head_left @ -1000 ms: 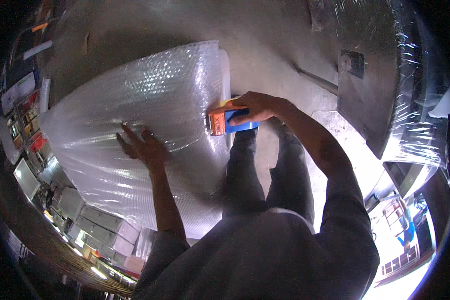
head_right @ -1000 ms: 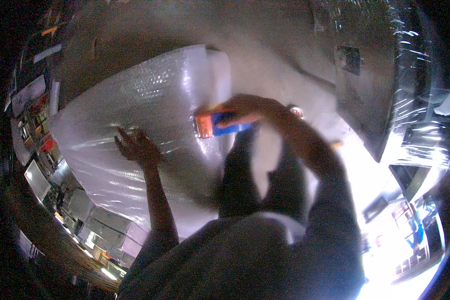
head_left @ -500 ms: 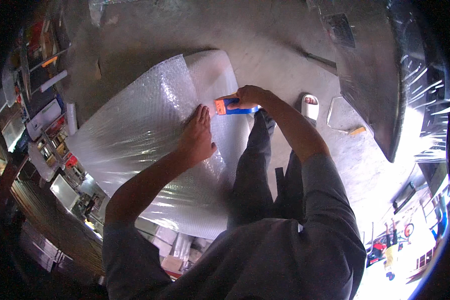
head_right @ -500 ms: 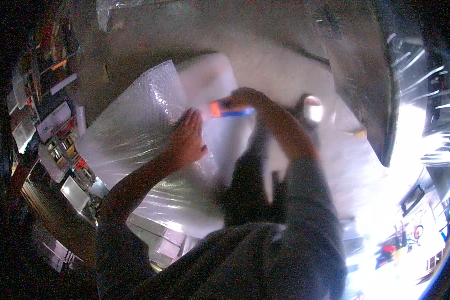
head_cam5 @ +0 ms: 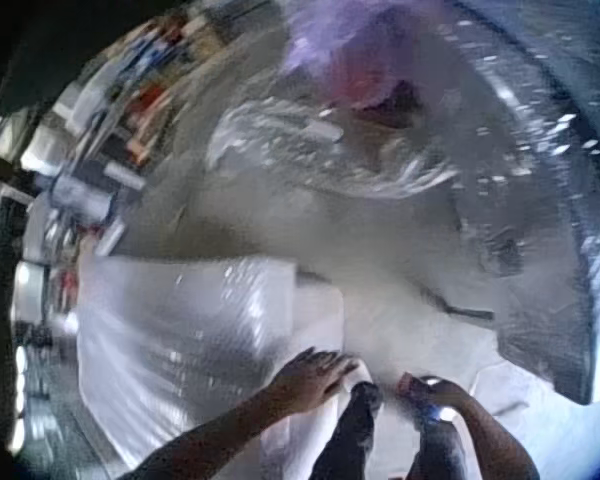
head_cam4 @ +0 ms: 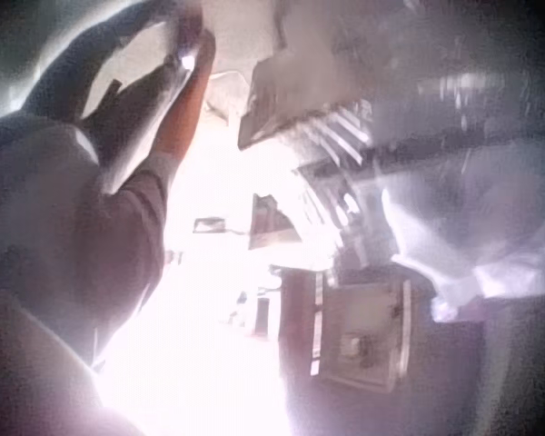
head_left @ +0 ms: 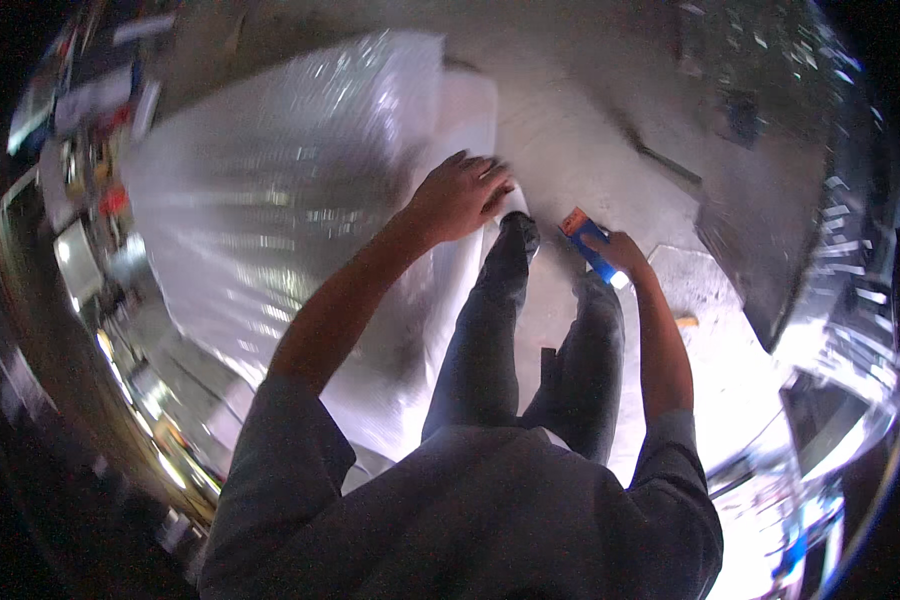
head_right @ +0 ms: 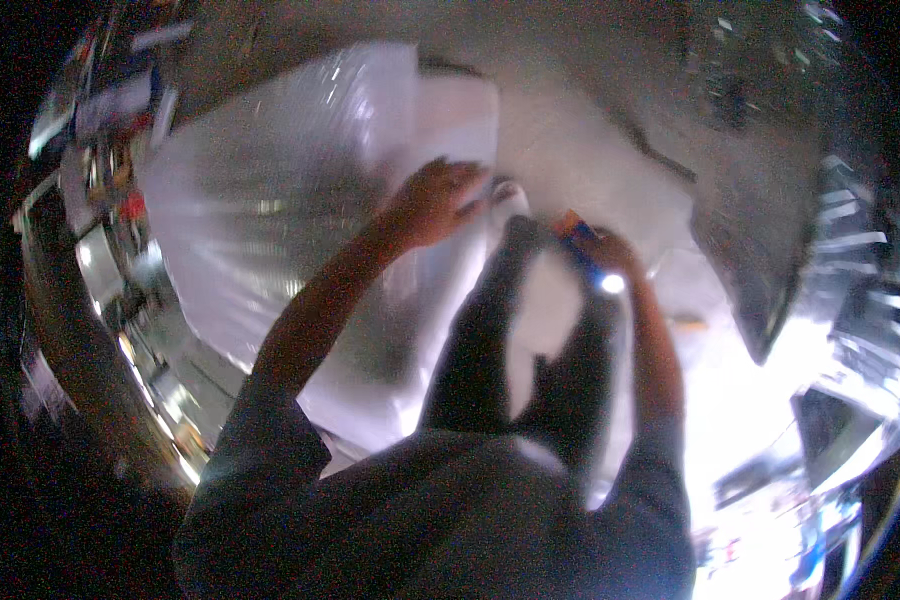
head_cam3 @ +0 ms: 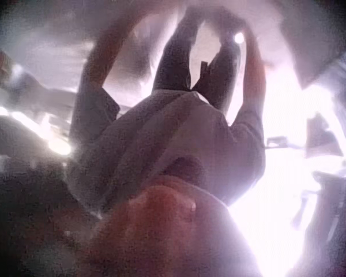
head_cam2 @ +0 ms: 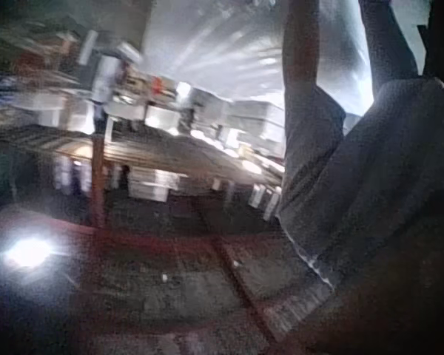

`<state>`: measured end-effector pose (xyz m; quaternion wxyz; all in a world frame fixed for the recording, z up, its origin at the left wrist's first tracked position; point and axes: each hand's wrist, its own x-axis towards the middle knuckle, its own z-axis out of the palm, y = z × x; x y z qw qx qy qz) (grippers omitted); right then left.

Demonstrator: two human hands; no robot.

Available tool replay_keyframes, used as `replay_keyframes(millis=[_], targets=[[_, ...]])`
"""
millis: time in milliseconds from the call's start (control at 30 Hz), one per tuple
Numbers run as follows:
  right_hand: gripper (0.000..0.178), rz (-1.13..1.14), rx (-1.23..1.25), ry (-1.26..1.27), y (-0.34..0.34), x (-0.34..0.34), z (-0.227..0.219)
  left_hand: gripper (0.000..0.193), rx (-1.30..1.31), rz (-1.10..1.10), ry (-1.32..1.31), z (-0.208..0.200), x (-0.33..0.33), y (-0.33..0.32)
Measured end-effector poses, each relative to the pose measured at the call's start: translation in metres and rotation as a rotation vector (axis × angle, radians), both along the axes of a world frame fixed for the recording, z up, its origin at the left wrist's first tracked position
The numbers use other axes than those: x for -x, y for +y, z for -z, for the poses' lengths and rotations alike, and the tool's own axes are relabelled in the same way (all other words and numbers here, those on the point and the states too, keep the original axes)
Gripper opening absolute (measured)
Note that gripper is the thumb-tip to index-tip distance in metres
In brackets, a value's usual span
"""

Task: The person wraps a large rectangular object with bubble wrap, folds the edges, and secures them with a tape dispenser. They then apply a layer of clear stretch wrap over the bubble-wrapped package, smoothing and taping it in place.

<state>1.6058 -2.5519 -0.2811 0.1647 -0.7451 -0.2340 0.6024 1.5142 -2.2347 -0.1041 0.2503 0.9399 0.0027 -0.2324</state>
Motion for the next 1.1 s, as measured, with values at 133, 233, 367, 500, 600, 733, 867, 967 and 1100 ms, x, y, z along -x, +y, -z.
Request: replay_keyframes(millis=[133,233,367,500,600,733,867,967,1100], targets=[[0.063,-0.012,-0.067,0.206,-0.007,0.051,-0.059,0.016,-0.153,-0.943,-0.326,-0.082,0.149,-0.058],[0.067,-0.278,-0.230,0.163,-0.016,0.101,-0.122,0.026,0.193,-1.567,0.112,-0.108,0.260,-0.135],[0.070,-0.301,-0.593,0.467,-0.035,0.184,-0.185,0.052,0.915,-1.756,0.305,-0.101,0.332,-0.240],[0.073,-0.386,-0.710,0.413,-0.066,0.262,-0.198,0.038,0.772,-1.625,0.353,-0.114,0.392,-0.284],[0.075,-0.504,-0.598,0.341,-0.087,0.317,-0.196,0.025,0.681,-1.689,0.244,-0.113,0.441,-0.303],[0.072,-0.457,-0.573,0.290,-0.099,0.393,-0.216,0.025,0.629,-1.747,-0.002,-0.119,0.508,-0.311],[0.070,-0.439,-0.507,0.313,-0.108,0.440,-0.244,0.024,0.688,-1.677,0.044,-0.135,0.558,-0.317],[0.071,-0.381,-0.527,0.329,-0.117,0.463,-0.255,0.017,0.540,-1.783,-0.092,-0.144,0.585,-0.314],[0.069,-0.282,-0.591,0.280,-0.119,0.482,-0.238,0.018,-0.426,-1.457,-0.502,-0.131,0.627,-0.258]])
